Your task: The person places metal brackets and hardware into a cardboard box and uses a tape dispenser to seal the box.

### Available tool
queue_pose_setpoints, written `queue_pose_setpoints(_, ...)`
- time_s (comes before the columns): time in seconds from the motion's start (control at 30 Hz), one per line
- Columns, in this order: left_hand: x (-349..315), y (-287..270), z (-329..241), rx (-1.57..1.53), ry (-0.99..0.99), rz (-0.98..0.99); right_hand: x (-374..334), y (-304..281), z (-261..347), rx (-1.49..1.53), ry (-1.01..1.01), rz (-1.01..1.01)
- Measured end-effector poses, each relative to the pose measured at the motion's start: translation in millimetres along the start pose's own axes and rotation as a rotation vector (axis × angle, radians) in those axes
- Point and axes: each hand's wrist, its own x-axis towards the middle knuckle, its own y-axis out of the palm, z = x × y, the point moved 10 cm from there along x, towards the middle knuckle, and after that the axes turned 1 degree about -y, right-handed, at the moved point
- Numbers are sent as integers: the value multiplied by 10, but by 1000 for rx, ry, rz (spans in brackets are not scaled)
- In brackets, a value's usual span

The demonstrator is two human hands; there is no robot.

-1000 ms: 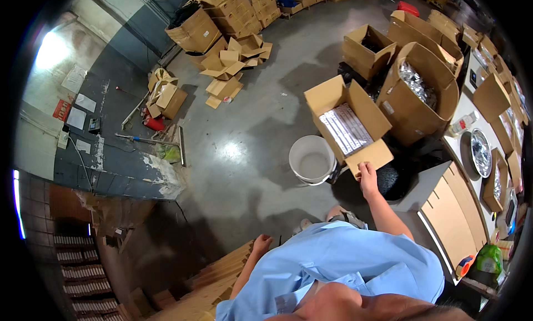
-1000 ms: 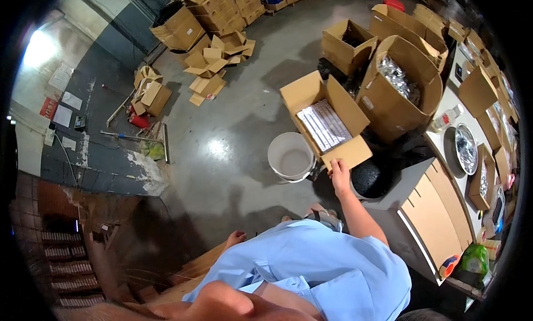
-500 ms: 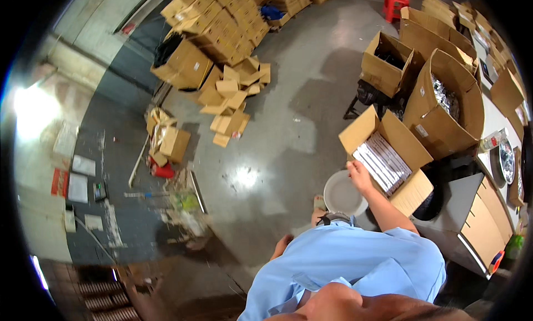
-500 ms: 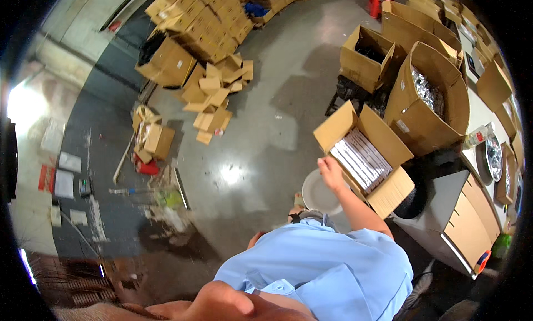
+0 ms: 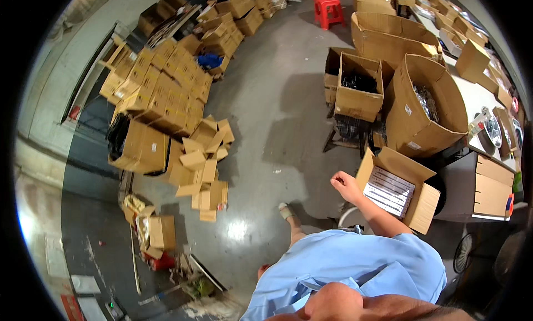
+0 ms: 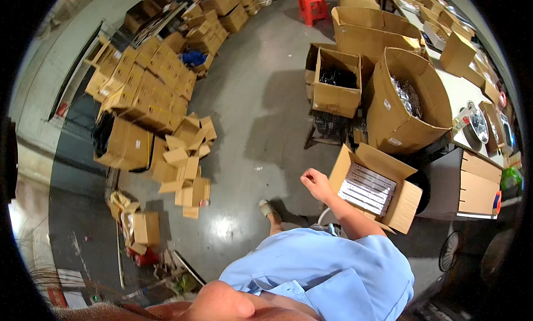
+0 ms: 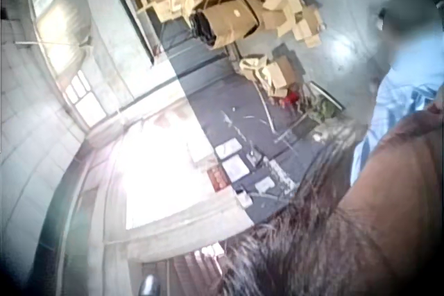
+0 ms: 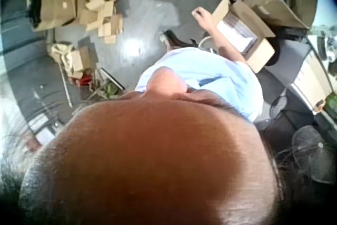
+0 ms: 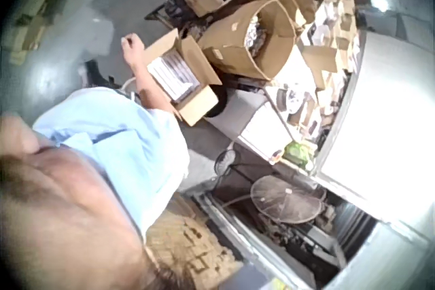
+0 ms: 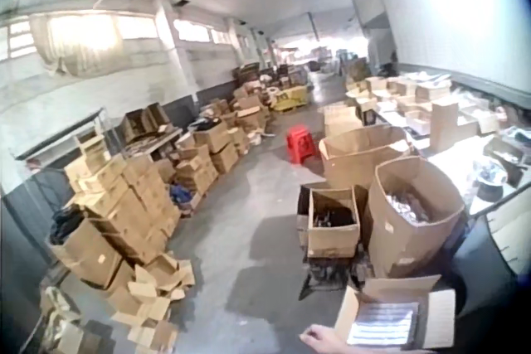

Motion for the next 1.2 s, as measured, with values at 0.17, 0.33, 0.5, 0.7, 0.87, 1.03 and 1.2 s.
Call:
queue_pose_setpoints(0.17, 1198, 739, -1022, 509, 260, 416, 593, 85, 40, -126, 20, -112)
queue_pose_setpoints(0.33, 2373, 933, -2327, 858, 506, 596, 1369, 321, 595, -54, -19, -163)
queue_pose_setpoints(0.5, 3659, 1205, -3798, 977, 421, 547, 1882, 11, 892, -143, 18, -276)
queue_pose_setpoints(0.7, 3958, 2424, -5149, 549, 306, 339, 2368, -1974, 286, -187, 172, -858)
queue_pose_setpoints(0.87, 3842, 3800, -5167, 776, 411, 925, 3305, -3440, -793, 16, 450, -1064)
queue_pose_setpoints(1.03, 4443, 4091, -5427, 911, 464, 839, 4609, -3506, -2117, -383, 861, -868)
queue_pose_setpoints(1.2, 3871, 5289, -6816, 563, 210, 841, 4692, -3457, -2887, -499, 1017, -891)
